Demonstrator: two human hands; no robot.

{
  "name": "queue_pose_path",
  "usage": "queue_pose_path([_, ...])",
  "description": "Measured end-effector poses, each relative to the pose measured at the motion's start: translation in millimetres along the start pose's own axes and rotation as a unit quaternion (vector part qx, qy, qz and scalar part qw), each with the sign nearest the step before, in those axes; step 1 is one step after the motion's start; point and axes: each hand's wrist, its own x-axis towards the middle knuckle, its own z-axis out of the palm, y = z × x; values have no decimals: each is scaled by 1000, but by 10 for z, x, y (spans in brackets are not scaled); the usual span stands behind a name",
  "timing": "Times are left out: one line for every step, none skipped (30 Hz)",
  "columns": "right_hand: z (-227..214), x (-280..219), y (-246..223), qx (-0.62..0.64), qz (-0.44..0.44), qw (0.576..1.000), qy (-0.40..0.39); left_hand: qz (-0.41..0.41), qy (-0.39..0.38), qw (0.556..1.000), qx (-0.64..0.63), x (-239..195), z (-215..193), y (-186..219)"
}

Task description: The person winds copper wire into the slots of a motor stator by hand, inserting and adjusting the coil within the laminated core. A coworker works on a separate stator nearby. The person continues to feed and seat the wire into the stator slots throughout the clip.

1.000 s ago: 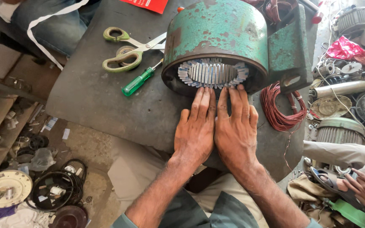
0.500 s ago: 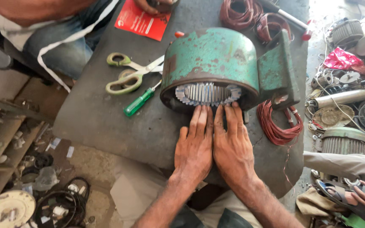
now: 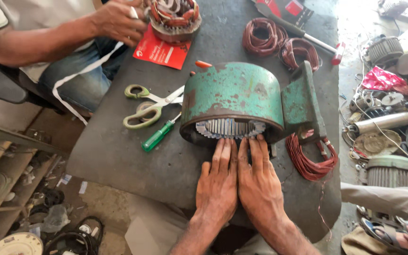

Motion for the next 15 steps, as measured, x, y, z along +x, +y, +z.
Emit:
queue_pose_path([-1, 7, 12, 3, -3, 1000, 4, 0, 1, 1000, 3, 13, 0, 3])
queue_pose_path([-3, 0, 11, 7, -4, 1000, 6, 0, 0, 1000, 6, 13, 0, 5])
queue_pose_path([-1, -2, 13, 11, -5, 1000, 9, 0, -2, 1000, 9, 15, 1, 7])
queue_pose_path([-4, -3, 16, 13, -4, 1000, 9, 2, 0, 1000, 6, 19, 1, 10])
queue_pose_path([-6, -2, 18, 15, -3, 1000, 10, 3, 2, 1000, 3, 25, 1, 12])
queue_pose_path([-9, -5, 18, 16, -3, 1000, 9, 4, 3, 1000, -1, 24, 0, 17])
queue_pose_path([-18, -15, 14, 17, -2, 1000, 7, 4, -2, 1000, -3, 15, -6, 23])
queue_pose_path([-24, -10, 13, 17, -3, 1000, 5, 2, -5, 1000, -4, 17, -13, 21])
queue_pose_path([-26, 0, 9, 18, -4, 1000, 3, 1, -9, 1000, -6, 21, -21, 12])
queue_pose_path([-32, 3, 14, 21, -5, 1000, 5, 1, -6, 1000, -2, 24, -26, 13])
queue_pose_path([-29, 9, 17, 24, -5, 1000, 6, 1, -4, 1000, 1, 31, -26, 6])
queue_pose_path([-33, -6, 24, 27, -6, 1000, 5, -1, -4, 1000, 3, 18, -24, 20])
queue_pose_path([-32, -17, 31, 23, -7, 1000, 5, 0, -3, 1000, 1, 9, -19, 32])
queue_pose_path([-25, -11, 30, 19, -10, 1000, 6, -1, -1, 1000, -1, 8, -21, 24])
queue_pose_path([-23, -13, 28, 16, -12, 1000, 7, -1, 0, 1000, -2, 4, -25, 21])
